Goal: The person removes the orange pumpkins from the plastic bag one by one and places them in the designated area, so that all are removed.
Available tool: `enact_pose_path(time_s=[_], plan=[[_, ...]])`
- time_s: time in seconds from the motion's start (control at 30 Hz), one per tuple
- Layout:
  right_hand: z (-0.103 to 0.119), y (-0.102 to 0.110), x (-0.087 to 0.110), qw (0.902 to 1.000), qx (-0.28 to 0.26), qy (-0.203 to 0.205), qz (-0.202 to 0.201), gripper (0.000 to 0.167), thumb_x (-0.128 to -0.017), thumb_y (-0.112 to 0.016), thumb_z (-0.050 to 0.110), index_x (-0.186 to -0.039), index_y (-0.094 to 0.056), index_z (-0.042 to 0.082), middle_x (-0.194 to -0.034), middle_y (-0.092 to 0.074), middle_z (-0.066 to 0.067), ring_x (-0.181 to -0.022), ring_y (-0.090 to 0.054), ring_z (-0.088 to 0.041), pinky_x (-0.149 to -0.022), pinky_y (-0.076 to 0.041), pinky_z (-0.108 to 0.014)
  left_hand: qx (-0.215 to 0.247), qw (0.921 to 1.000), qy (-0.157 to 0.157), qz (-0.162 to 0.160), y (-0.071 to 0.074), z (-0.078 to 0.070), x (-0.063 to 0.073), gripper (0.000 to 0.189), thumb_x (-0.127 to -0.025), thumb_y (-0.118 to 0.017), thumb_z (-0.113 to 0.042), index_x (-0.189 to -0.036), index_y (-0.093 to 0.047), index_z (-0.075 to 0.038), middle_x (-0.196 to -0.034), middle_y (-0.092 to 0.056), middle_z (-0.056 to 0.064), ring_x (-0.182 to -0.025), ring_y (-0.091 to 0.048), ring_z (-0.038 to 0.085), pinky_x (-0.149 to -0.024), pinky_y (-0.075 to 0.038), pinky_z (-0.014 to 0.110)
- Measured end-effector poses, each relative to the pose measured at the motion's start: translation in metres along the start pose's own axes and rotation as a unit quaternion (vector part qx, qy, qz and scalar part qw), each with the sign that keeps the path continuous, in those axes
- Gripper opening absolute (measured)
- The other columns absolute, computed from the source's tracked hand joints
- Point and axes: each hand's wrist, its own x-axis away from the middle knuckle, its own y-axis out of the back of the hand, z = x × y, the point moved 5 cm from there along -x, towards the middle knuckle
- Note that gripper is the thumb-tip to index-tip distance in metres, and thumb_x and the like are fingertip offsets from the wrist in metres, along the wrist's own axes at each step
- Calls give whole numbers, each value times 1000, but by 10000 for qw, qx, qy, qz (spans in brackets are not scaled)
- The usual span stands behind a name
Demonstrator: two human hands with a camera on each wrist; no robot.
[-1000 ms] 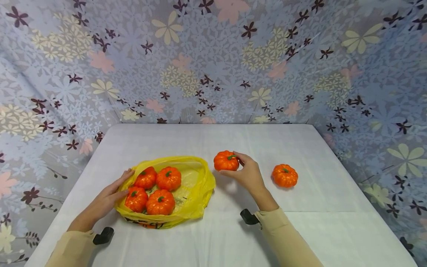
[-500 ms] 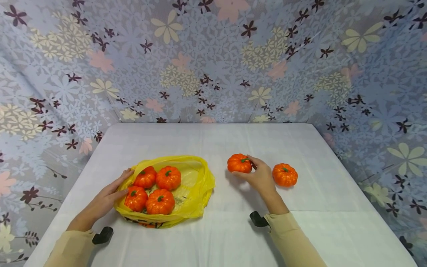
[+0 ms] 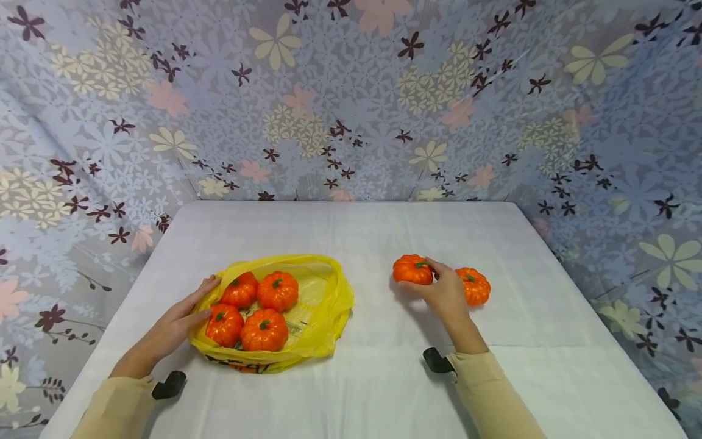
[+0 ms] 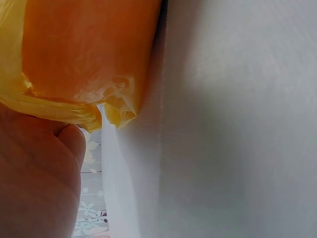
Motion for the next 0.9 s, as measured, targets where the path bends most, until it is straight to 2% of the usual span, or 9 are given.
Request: enact_pose_path(time_s=[0.2,0.53,0.9], plan=[[-8,4,0,9997,191,-162,-16,89,-77,-88,37,-148,-49,0,-145,-51,-25,-133,-47,-42,-108,-42,-53,-21,10000,-31,-15,0,-1,1,60,-105,-47,-15,-160,-25,-8,-166,-4,20,-151,2,44,-110,-1,76],[-13,7,3,9984,502,-244,120,89,-78,-88,35,-148,-47,-2,-144,-50,-28,-130,-49,-44,-107,-41,-57,-42,10000,9,-28,0,1,-1,60,-104,-47,-12,-160,-26,-10,-167,-5,18,-151,2,43,-111,-1,75],[-15,11,6,9965,818,-177,62,90,-79,-87,38,-149,-46,0,-145,-49,-27,-130,-47,-47,-107,-40,-60,-56,10000,-13,-32,0,-1,0,60,-103,-47,-12,-160,-27,-10,-167,-5,19,-151,2,43,-111,-1,75]])
